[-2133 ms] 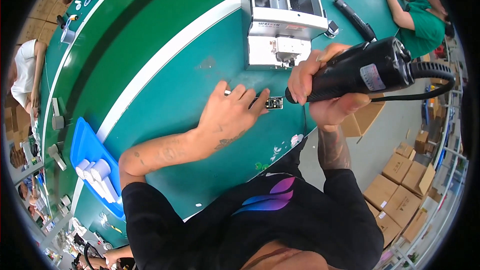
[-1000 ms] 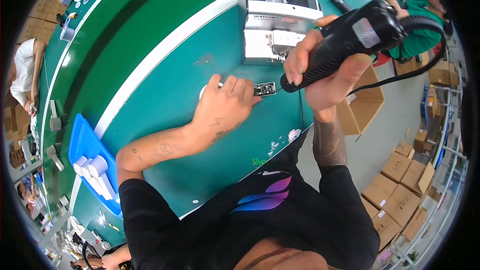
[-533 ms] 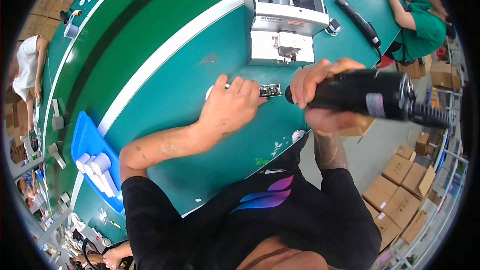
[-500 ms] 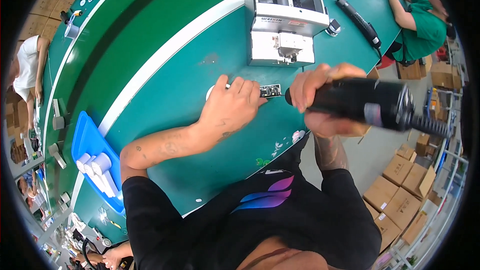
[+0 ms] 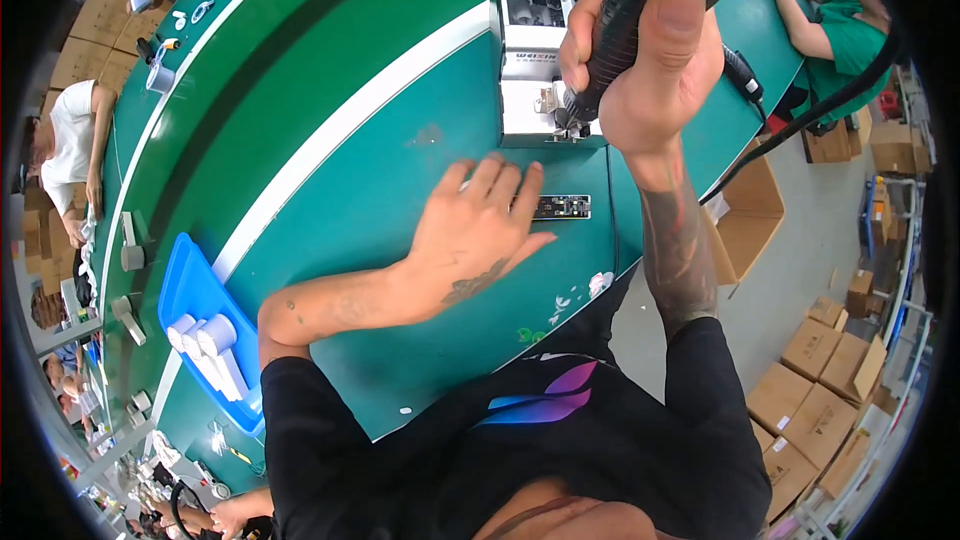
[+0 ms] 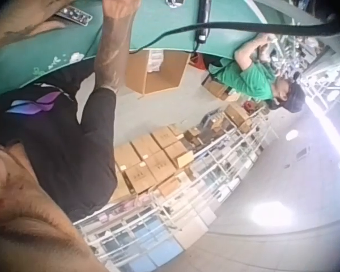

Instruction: The person installs screws into a printed circuit board using an electric screwdriver.

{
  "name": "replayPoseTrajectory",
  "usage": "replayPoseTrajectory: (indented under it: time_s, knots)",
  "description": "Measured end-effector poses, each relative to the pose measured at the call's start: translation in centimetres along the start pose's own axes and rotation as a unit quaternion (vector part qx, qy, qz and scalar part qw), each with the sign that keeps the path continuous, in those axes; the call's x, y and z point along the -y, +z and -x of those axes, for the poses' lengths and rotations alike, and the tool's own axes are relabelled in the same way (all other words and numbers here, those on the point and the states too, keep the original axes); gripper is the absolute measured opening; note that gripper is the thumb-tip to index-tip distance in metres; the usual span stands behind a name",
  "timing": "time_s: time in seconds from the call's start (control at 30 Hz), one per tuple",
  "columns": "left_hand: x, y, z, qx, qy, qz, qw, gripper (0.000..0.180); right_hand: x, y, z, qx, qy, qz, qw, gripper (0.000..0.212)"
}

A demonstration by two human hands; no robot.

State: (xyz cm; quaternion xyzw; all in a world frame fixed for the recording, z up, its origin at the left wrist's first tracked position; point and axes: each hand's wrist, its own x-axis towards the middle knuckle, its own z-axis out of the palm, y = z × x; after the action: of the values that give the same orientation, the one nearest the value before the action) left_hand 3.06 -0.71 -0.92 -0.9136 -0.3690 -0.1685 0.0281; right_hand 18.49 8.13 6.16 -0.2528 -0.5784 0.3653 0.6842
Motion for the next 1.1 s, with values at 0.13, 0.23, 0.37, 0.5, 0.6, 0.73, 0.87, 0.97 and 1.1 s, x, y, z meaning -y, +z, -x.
replayPoseTrajectory:
  time_s: [0.13, 0.23, 0.37, 0.5, 0.6, 0.73, 0.87, 0.97, 1.1]
  knots:
    - [1.0, -3.0, 0.7, 0.066, -0.039, -0.028, 0.997, 0.066, 0.2, -1.0, 1.1, 0.055, 0.009, -0.032, 0.998, 0.051]
    - [1.3, -3.7, 1.1, 0.188, -0.060, -0.021, 0.980, 0.068, 1.4, -0.3, 3.1, 0.055, 0.122, 0.034, 0.990, 0.097]
    - [1.2, -3.0, 1.2, 0.150, -0.054, -0.005, 0.987, 0.066, 1.4, 1.0, 4.2, 0.053, 0.141, -0.001, 0.989, 0.099]
    - [1.1, -3.0, 1.1, 0.160, -0.060, -0.007, 0.985, 0.064, 1.2, 1.8, 4.5, 0.054, 0.158, -0.017, 0.986, 0.101]
    - [1.1, -2.8, 1.2, 0.149, -0.059, -0.013, 0.987, 0.063, 0.7, 2.0, 4.8, 0.051, 0.155, -0.020, 0.986, 0.100]
    - [1.2, -2.7, 1.2, 0.160, -0.061, -0.014, 0.985, 0.062, 0.6, 1.9, 5.0, 0.056, 0.165, -0.041, 0.984, 0.097]
    - [1.4, -2.7, 1.1, 0.168, -0.051, 0.001, 0.985, 0.060, 0.5, 1.8, 5.9, 0.064, 0.175, -0.050, 0.981, 0.096]
    - [1.7, -2.8, 1.0, 0.178, -0.046, 0.017, 0.983, 0.058, 0.7, 2.0, 6.3, 0.077, 0.194, -0.060, 0.976, 0.097]
    - [1.8, -2.9, 0.9, 0.179, -0.034, 0.027, 0.983, 0.052, 0.7, 1.8, 6.6, 0.076, 0.200, -0.060, 0.975, 0.099]
